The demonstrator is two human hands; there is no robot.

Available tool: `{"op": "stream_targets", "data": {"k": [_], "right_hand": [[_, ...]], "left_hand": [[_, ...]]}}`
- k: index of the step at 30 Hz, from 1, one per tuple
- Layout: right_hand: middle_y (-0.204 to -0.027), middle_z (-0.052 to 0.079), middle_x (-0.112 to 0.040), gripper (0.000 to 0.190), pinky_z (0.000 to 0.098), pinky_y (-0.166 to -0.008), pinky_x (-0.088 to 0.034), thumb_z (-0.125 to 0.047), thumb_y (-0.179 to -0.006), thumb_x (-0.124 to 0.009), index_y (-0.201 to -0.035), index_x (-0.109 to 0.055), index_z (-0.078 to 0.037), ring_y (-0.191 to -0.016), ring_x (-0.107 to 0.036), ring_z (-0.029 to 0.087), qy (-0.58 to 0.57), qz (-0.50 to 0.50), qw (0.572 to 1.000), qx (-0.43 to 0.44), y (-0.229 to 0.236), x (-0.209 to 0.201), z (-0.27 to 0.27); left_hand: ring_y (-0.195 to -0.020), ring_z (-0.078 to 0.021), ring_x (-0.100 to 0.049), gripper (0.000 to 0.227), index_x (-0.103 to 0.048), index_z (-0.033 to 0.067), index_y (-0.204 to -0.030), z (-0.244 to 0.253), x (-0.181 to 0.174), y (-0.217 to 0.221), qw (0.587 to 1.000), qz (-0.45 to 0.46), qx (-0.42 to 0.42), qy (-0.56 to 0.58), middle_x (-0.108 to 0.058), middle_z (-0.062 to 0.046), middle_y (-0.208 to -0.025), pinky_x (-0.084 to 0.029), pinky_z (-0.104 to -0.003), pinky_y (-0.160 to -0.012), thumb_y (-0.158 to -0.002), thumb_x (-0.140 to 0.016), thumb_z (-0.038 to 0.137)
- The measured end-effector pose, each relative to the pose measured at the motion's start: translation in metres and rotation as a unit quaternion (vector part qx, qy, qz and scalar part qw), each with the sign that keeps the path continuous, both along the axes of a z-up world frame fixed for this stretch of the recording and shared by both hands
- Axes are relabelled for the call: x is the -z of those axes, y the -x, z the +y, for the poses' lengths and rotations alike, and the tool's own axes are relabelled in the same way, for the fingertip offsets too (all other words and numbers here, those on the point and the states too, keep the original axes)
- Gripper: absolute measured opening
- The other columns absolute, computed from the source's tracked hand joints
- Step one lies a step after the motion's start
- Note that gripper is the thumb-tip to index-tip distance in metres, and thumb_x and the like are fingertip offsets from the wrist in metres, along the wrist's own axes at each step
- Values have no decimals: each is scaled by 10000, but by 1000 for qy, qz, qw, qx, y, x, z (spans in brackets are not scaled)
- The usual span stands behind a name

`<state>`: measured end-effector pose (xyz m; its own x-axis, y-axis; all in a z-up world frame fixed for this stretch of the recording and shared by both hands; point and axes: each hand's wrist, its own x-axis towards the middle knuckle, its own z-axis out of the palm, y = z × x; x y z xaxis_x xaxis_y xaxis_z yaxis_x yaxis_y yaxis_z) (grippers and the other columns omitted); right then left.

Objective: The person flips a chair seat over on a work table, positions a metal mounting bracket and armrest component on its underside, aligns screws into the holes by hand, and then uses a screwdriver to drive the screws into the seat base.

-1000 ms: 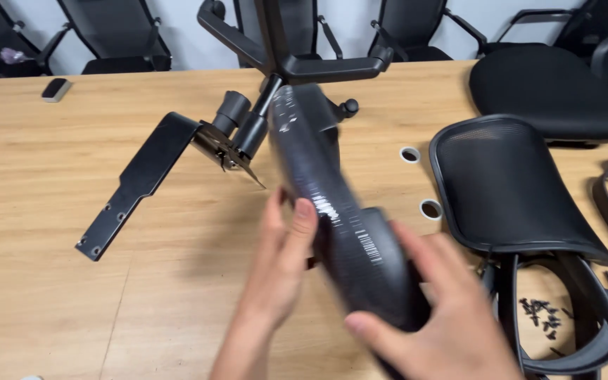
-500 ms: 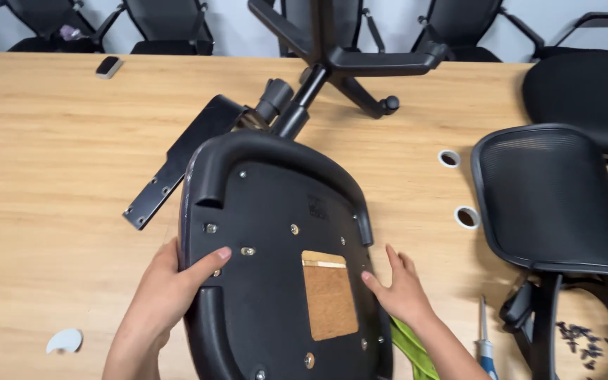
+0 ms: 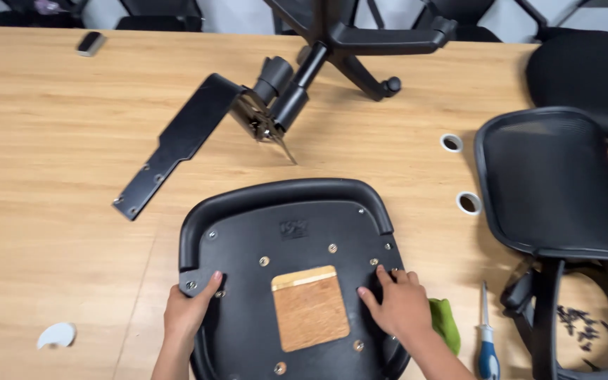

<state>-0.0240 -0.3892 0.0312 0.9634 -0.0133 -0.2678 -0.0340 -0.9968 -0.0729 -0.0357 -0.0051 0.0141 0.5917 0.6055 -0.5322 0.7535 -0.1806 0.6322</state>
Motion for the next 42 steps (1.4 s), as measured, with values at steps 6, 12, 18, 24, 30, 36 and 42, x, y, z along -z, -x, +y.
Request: {"op": "stream_targets", "data": {"k": [6,12,18,24,30,36,42], "right_hand": [[-1122,140,-693,723,400,-907,-574,-643,-839,-656,-1344,-627,-126,-1106,-626,322,43,27,998,24,17,-15,-9],[-1140,127,-692,712,419,-930,-551,-614,-834,-690,-1375,-649,-152,-1077,-633,317,19,10,998,56,23,-22,-13],[-1221,144,-715,465,441,-965,-548,-390,-850,-764,-1246,-726,-151,-1123,-663,321,-220,-126,954,159,29,21,-84],[-1225,200,-599,567,473,-969,-515,-272,-830,-790,-1355,-635,-122,-1157,-565,357,55,-239,919,309,47,22,-204],[-1273,232,-624,637,515,-988,-490,-330,-837,-786,-1380,-591,-62,-1204,-597,410,-60,-145,893,422,49,14,-272],[-1062,327,-728,420,539,-978,-520,-308,-967,-663,-1244,-644,8,-1070,-674,502,-86,-94,910,394,57,82,-288],[-942,362,-701,347,547,-901,-533,-219,-951,-663,-1180,-629,39,-967,-675,532,-103,-158,894,407,80,74,-268]], "left_hand": [[-1279,-364,-633,1057,-429,11,-1477,-44,-8,-10,987,84,89,-105,-644,-233,-1370,-501,-461,-1064,-705,-772,648],[-1488,-496,-162,909,-333,106,-1546,-117,-2,0,887,-10,281,-365,-198,-324,-1602,-153,-673,-1143,-856,-614,627],[-1501,-550,-31,873,-370,169,-1542,-223,-11,18,809,-189,472,-295,-183,-274,-1632,12,-748,-1115,-838,-579,641],[-1501,-584,1,892,-333,249,-1573,-227,-15,13,773,-115,532,-327,-172,-221,-1656,26,-754,-1096,-819,-540,676],[-1519,-555,35,890,-304,278,-1587,-223,-27,-4,751,-60,568,-333,-127,-189,-1682,48,-736,-1120,-828,-521,688],[-1510,-523,-68,751,-420,157,-1477,-258,-25,-4,773,-137,536,-309,-260,-209,-1599,-6,-727,-1144,-811,-637,426],[-1439,-423,-332,557,-574,20,-1319,-362,-21,8,678,-413,579,-186,-497,-221,-1426,-116,-725,-1161,-798,-689,181]]}}
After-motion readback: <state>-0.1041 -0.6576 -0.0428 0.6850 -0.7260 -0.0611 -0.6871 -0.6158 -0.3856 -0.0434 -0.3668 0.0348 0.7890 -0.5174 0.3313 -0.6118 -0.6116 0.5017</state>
